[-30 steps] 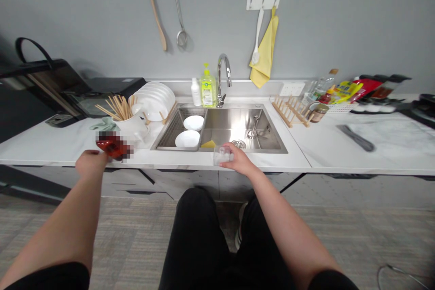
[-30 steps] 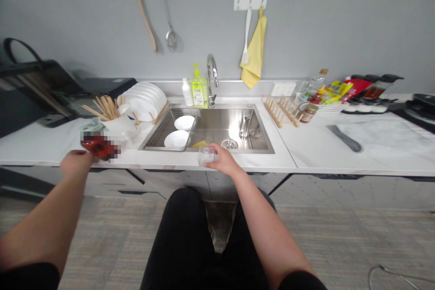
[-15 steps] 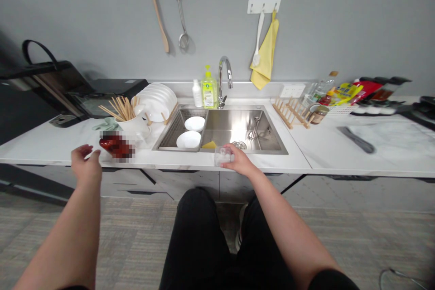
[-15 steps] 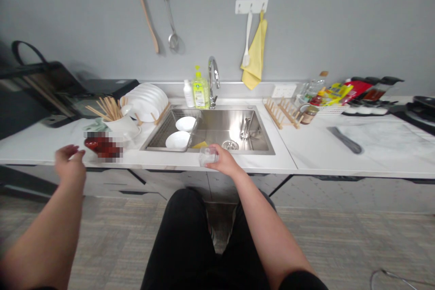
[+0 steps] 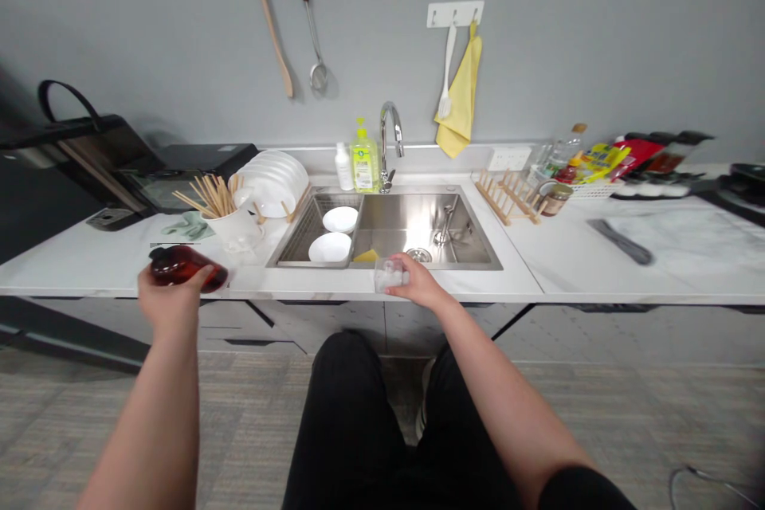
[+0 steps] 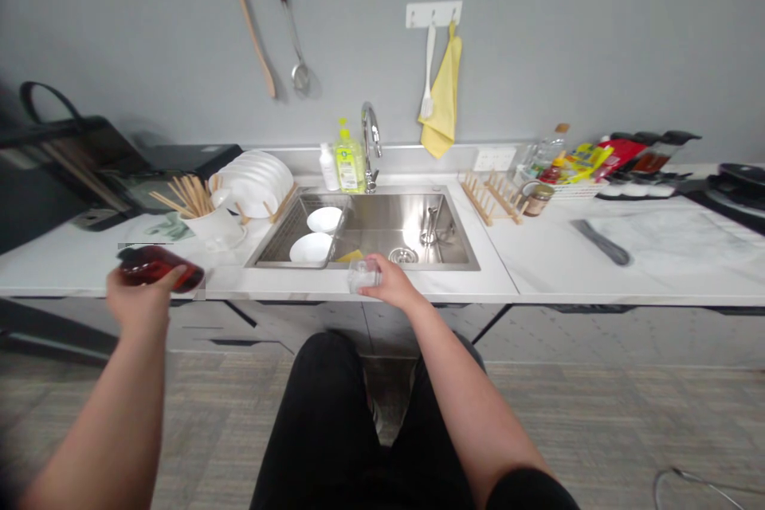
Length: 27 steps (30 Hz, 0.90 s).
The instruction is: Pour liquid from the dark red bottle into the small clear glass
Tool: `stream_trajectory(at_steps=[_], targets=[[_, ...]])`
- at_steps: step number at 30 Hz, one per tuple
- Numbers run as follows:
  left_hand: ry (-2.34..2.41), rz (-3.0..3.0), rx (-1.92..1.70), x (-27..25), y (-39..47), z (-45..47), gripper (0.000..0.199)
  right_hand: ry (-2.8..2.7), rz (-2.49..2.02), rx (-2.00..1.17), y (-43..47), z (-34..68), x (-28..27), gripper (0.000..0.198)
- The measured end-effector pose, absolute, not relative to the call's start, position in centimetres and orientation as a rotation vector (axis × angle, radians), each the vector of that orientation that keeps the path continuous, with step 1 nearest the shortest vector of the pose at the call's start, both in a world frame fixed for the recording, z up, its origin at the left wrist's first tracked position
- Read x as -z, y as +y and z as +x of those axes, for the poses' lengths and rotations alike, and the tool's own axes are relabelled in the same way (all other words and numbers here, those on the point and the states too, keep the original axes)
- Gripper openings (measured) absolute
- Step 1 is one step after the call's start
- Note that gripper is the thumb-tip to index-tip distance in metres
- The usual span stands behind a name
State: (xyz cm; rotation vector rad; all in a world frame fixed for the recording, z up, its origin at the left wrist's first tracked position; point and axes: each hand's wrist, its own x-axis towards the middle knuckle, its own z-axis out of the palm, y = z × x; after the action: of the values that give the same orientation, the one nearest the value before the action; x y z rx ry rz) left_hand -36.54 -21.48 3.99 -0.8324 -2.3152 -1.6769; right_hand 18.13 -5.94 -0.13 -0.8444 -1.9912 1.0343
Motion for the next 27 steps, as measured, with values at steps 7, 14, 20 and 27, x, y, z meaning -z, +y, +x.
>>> stream_trajectory(at_steps=[7, 14, 20, 27], targets=[[-2.095, -1.049, 2.162, -3.2, -24.7, -23.0, 0.088, -2.001, -0.832, -1.001, -6.0, 18.2, -0.1, 0.073], [-1.937, -1.774, 2.359, -0.6, -17.5, -12.9, 0.094, -1.957, -0.888, -0.972, -6.1, 20.9, 0.0, 0.088], [-1.799, -2.029, 2.426, 0.6, -10.9, -7.4, 0.096, -1.954, -0.906, -0.938, -6.4, 25.1, -0.6, 0.091], [-1.676, -2.201, 2.351, 2.7, -9.3, -5.6, 0.099, -1.963, -0.957, -0.926, -6.1, 27.7, -0.9, 0.095]])
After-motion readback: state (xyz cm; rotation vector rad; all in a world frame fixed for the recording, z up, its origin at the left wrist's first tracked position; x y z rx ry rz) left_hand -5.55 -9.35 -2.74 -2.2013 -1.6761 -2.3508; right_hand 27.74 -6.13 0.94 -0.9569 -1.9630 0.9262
